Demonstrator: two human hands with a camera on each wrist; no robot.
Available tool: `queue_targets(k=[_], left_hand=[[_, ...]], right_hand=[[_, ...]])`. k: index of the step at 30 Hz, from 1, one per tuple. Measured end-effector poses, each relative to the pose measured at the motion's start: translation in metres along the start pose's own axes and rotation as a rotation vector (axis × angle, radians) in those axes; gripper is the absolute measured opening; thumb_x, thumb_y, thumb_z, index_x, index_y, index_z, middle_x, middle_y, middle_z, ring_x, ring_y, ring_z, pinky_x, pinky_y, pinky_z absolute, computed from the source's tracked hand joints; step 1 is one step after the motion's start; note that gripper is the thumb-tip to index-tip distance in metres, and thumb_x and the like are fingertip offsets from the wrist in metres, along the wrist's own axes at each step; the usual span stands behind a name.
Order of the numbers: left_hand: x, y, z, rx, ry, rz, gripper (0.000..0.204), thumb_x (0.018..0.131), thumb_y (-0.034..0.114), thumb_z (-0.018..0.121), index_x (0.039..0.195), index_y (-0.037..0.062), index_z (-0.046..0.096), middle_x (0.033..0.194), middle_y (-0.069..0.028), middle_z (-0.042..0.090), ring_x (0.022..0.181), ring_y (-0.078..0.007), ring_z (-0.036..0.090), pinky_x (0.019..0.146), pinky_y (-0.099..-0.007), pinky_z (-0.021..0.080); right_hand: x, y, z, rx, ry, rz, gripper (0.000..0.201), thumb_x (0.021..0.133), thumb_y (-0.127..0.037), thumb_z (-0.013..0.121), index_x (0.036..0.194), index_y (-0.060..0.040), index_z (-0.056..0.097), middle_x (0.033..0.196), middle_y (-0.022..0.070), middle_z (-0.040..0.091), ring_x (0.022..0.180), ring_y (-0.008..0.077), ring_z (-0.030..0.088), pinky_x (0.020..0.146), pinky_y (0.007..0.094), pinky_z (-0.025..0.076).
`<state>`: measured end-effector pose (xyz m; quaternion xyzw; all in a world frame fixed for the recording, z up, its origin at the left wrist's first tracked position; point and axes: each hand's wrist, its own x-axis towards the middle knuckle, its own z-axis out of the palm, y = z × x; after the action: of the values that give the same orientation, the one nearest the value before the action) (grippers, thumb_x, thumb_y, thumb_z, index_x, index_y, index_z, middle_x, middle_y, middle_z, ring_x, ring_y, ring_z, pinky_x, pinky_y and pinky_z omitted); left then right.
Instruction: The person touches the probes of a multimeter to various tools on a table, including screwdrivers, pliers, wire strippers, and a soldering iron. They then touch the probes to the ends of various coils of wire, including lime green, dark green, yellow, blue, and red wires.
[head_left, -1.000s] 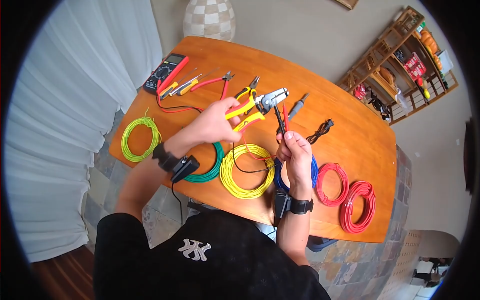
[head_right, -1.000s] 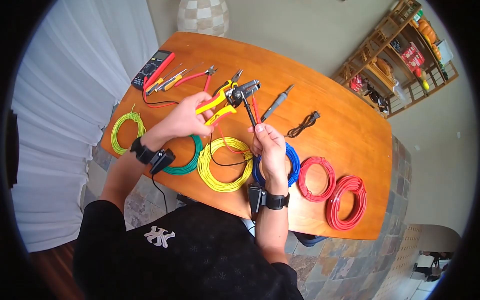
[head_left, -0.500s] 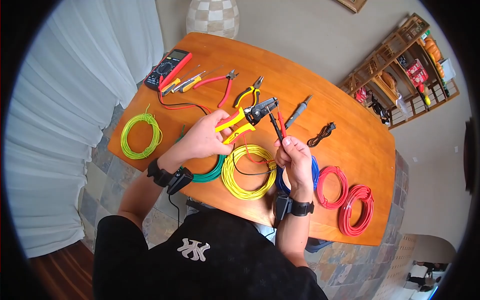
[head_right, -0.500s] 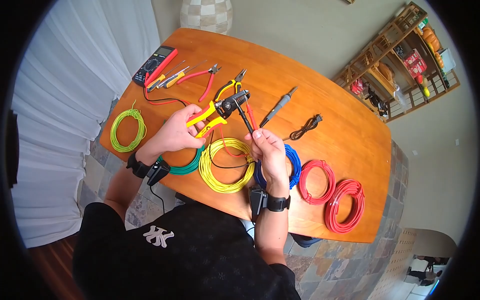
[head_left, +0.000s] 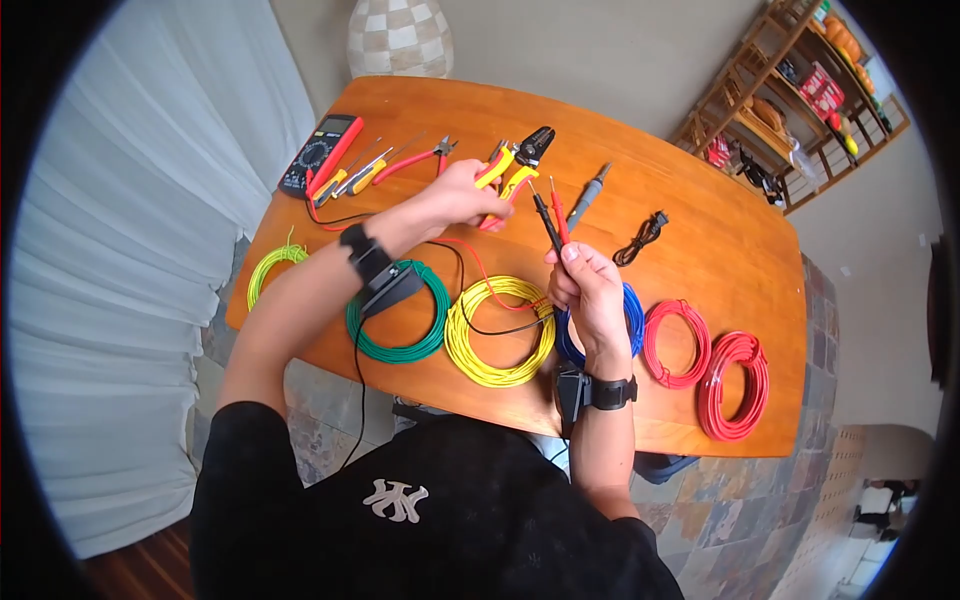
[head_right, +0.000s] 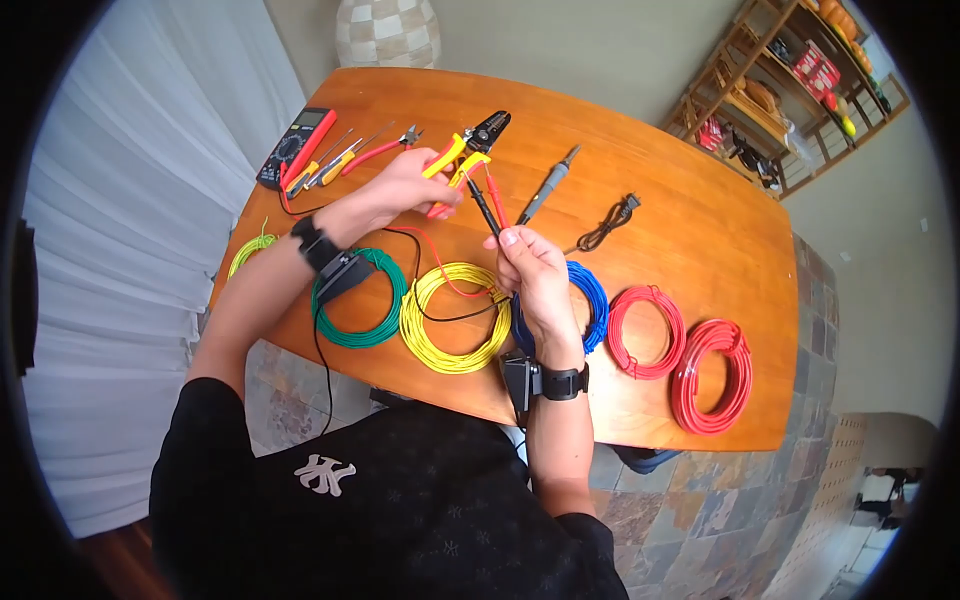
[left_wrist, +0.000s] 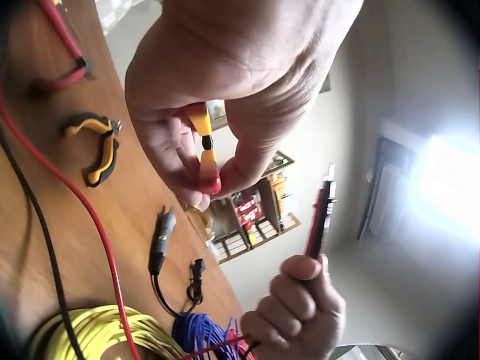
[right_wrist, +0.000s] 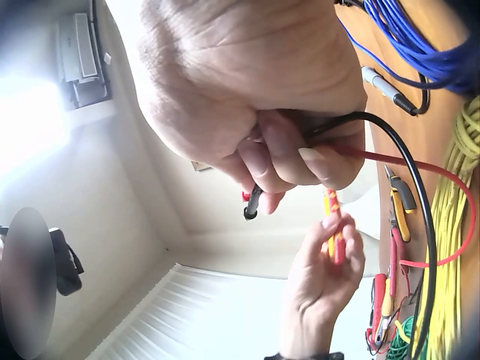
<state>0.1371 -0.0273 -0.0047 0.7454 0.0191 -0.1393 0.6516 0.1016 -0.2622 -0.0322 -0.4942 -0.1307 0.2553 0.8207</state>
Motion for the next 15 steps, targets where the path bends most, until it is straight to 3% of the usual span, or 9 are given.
queue_targets(k=[2, 4, 6, 8, 10, 11, 14, 15], left_hand=[[0.031, -0.008, 0.011, -0.114, 0.005, -0.107, 0.024, 0.08, -0.002, 0.068, 0.099, 0.0008, 0.053, 0.077, -0.0053, 0.062, 0.066, -0.0135, 0.065, 0.055, -0.0237, 0.053], [0.051, -0.018, 0.019, -0.105, -0.089, -0.105, 0.021, 0.084, 0.001, 0.067, 0.1, 0.0002, 0.055, 0.079, -0.0058, 0.065, 0.07, -0.0137, 0.067, 0.06, -0.0239, 0.056], [0.062, -0.015, 0.031, 0.003, -0.02, -0.204, 0.016, 0.088, 0.005, 0.064, 0.102, 0.0011, 0.057, 0.084, -0.0076, 0.068, 0.071, -0.0132, 0.067, 0.061, -0.024, 0.056], [0.067, -0.011, 0.032, 0.089, -0.045, -0.155, 0.022, 0.09, 0.012, 0.063, 0.108, -0.0002, 0.057, 0.087, -0.0101, 0.069, 0.073, -0.0131, 0.068, 0.061, -0.0246, 0.056], [0.072, 0.0, 0.026, 0.772, -0.089, -0.063, 0.035, 0.088, 0.024, 0.066, 0.111, -0.0024, 0.059, 0.088, -0.0151, 0.07, 0.074, -0.0219, 0.069, 0.062, -0.0313, 0.055], [0.072, 0.0, 0.022, 1.201, 0.052, 0.255, 0.045, 0.085, 0.037, 0.066, 0.106, -0.0023, 0.064, 0.086, -0.0188, 0.069, 0.077, -0.0325, 0.068, 0.067, -0.0407, 0.054], [0.085, 0.007, 0.026, 1.251, 0.141, 0.404, 0.045, 0.084, 0.044, 0.062, 0.092, 0.0006, 0.07, 0.083, -0.0198, 0.069, 0.081, -0.0386, 0.066, 0.071, -0.0456, 0.052], [0.086, 0.016, 0.037, 1.228, 0.097, 0.323, 0.041, 0.084, 0.041, 0.061, 0.083, 0.0018, 0.071, 0.078, -0.0184, 0.069, 0.077, -0.0379, 0.066, 0.069, -0.0461, 0.053]], right_hand=[[-0.001, 0.001, 0.0, 0.048, -0.032, -0.023, 0.025, 0.1, -0.023, 0.051, 0.094, -0.0023, 0.063, 0.057, -0.0074, 0.036, 0.049, 0.0042, 0.026, 0.046, 0.0221, 0.021], [0.0, 0.001, -0.001, 0.025, -0.007, -0.019, 0.024, 0.1, -0.022, 0.052, 0.094, -0.0024, 0.063, 0.057, -0.0081, 0.036, 0.049, 0.0039, 0.027, 0.046, 0.0217, 0.021], [0.0, 0.0, -0.001, 0.037, 0.005, -0.013, 0.024, 0.1, -0.022, 0.052, 0.093, -0.0027, 0.063, 0.057, -0.0083, 0.036, 0.049, 0.0037, 0.027, 0.046, 0.0214, 0.021], [0.001, 0.002, -0.004, 0.021, 0.008, -0.027, 0.023, 0.1, -0.023, 0.052, 0.093, -0.0036, 0.064, 0.057, -0.0086, 0.037, 0.048, 0.0034, 0.028, 0.046, 0.0211, 0.022], [0.0, -0.001, -0.003, 0.028, 0.015, -0.015, 0.022, 0.1, -0.023, 0.052, 0.093, -0.0044, 0.063, 0.057, -0.0087, 0.037, 0.048, 0.003, 0.028, 0.046, 0.0211, 0.022], [0.001, -0.003, -0.004, 0.033, 0.026, -0.03, 0.022, 0.1, -0.023, 0.052, 0.093, -0.0044, 0.063, 0.057, -0.0087, 0.037, 0.048, 0.003, 0.028, 0.046, 0.0211, 0.022], [-0.001, -0.002, -0.004, 0.055, 0.016, -0.023, 0.022, 0.1, -0.023, 0.052, 0.093, -0.0051, 0.063, 0.057, -0.0087, 0.037, 0.048, 0.0027, 0.028, 0.045, 0.0208, 0.022], [-0.002, -0.003, -0.003, 0.06, 0.015, -0.03, 0.022, 0.1, -0.023, 0.052, 0.093, -0.005, 0.063, 0.056, -0.0085, 0.037, 0.048, 0.0027, 0.028, 0.045, 0.0209, 0.022]])
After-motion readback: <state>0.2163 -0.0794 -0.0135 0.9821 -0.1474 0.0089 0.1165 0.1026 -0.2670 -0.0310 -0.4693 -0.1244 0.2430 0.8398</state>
